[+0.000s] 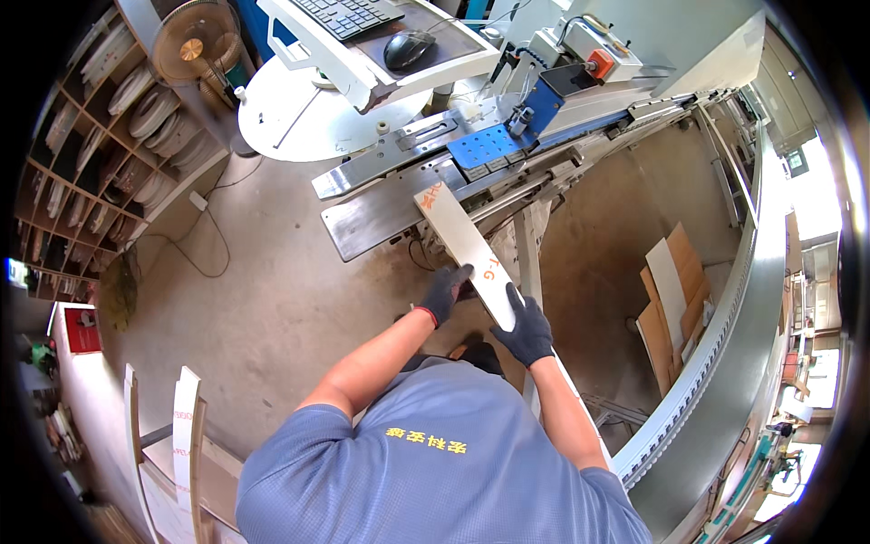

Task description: The person repeatedly picks up long white plastic sheets from a stack on the floor and feeds them into a processing machine. They guide the sheets through the machine's rollers and then retrieve them from the output side, placing them onto a growing pile.

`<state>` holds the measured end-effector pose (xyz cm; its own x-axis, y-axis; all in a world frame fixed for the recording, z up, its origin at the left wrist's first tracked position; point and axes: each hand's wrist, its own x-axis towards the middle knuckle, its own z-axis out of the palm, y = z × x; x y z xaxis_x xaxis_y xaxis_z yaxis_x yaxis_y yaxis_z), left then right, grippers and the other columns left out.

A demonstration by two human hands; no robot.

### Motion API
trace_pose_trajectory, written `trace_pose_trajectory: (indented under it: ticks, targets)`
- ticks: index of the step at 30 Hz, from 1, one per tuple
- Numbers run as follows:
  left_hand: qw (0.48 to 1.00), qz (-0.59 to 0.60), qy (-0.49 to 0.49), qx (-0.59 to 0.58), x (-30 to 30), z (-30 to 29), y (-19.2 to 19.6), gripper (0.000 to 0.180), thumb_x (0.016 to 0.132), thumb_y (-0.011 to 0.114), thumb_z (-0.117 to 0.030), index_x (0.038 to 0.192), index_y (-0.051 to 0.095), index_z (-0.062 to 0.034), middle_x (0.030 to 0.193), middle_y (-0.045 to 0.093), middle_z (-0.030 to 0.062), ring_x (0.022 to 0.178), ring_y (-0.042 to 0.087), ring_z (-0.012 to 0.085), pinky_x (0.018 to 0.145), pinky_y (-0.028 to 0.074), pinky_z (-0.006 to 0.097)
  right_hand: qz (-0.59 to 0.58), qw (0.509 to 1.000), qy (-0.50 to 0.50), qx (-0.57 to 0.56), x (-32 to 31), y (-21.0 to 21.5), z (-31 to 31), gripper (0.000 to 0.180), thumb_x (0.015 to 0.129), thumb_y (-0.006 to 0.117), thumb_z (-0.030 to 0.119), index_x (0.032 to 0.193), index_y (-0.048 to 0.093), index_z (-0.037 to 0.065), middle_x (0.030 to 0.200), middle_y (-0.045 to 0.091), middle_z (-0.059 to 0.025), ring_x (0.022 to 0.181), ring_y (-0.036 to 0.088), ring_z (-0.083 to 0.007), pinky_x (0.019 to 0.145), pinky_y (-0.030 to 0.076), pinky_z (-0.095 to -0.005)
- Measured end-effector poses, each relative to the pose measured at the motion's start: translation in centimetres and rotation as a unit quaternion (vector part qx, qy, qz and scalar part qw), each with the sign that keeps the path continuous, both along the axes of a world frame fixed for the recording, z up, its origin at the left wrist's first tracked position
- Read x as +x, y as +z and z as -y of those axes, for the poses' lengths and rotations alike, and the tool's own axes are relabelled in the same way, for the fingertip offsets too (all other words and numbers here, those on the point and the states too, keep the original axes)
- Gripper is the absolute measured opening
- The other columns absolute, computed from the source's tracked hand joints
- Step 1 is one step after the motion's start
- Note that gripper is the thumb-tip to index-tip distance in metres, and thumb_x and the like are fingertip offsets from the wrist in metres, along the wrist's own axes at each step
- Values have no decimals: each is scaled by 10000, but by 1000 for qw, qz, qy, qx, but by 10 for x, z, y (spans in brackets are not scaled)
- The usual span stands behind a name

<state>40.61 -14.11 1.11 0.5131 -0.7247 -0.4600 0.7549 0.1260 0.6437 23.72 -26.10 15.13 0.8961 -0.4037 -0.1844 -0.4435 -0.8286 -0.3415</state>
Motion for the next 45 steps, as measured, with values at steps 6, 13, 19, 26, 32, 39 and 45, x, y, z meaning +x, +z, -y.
trace_pose_trajectory:
  ticks: [6, 13, 19, 26, 32, 39, 45]
  targets:
    - [955, 176, 234, -45, 56, 5, 60, 578, 897, 661, -97, 1396, 411, 54, 1382, 507, 143, 1249, 504, 216, 1052, 418, 330, 29, 999, -13, 20, 53, -18, 18, 867, 731, 749, 379, 1492, 380, 188, 1134, 559, -218, 1037, 586, -394, 866, 491, -472]
    - [974, 167, 152, -12, 83, 22, 69, 732, 898, 669, -113, 1490, 275, 61, 1436, 433, 129, 1290, 444, 186, 1059, 384, 315, 26, 1000, -1, 10, 80, -23, 24, 880, 735, 750, 373, 1504, 362, 189, 1099, 541, -229, 984, 584, -402, 860, 491, -474]
    - [981, 166, 96, 10, 83, 21, 75, 734, 898, 682, -158, 1484, 302, 69, 1387, 454, 96, 1218, 455, 154, 1026, 380, 283, -21, 999, -19, 18, 90, -17, 27, 853, 758, 730, 393, 1502, 366, 190, 1084, 543, -224, 968, 585, -399, 835, 495, -482]
    - [984, 171, 46, 33, 87, 26, 83, 748, 887, 697, -192, 1482, 318, 56, 1472, 411, 137, 1334, 393, 206, 1108, 312, 319, 15, 1000, -17, -5, 93, -20, 32, 801, 788, 711, 416, 1482, 396, 172, 1052, 550, -205, 973, 589, -390, 810, 497, -475]
    - [978, 200, 15, 54, 93, 37, 83, 713, 885, 701, -208, 1471, 366, 23, 1504, 388, 157, 1391, 345, 219, 1143, 273, 338, -4, 1000, -20, -17, 95, -19, 45, 817, 777, 729, 453, 1479, 405, 187, 1046, 553, -205, 960, 594, -396, 799, 496, -481]
    - [983, 179, 42, -19, 91, 40, 46, 580, 907, 644, -178, 1425, 447, -8, 1347, 539, 73, 1180, 532, 177, 993, 442, 324, 32, 997, -54, 38, 90, -23, 51, 798, 761, 704, 332, 1489, 393, 233, 1340, 520, -224, 1103, 572, -421, 891, 491, -479]
    - [986, 163, 17, -3, 93, 39, 81, 528, 926, 604, -105, 1404, 451, 57, 1487, 418, 137, 1393, 356, 221, 1144, 286, 356, 48, 998, -41, 4, 80, -18, 58, 779, 778, 687, 364, 1488, 386, 253, 1260, 533, -236, 1043, 587, -413, 873, 491, -472]
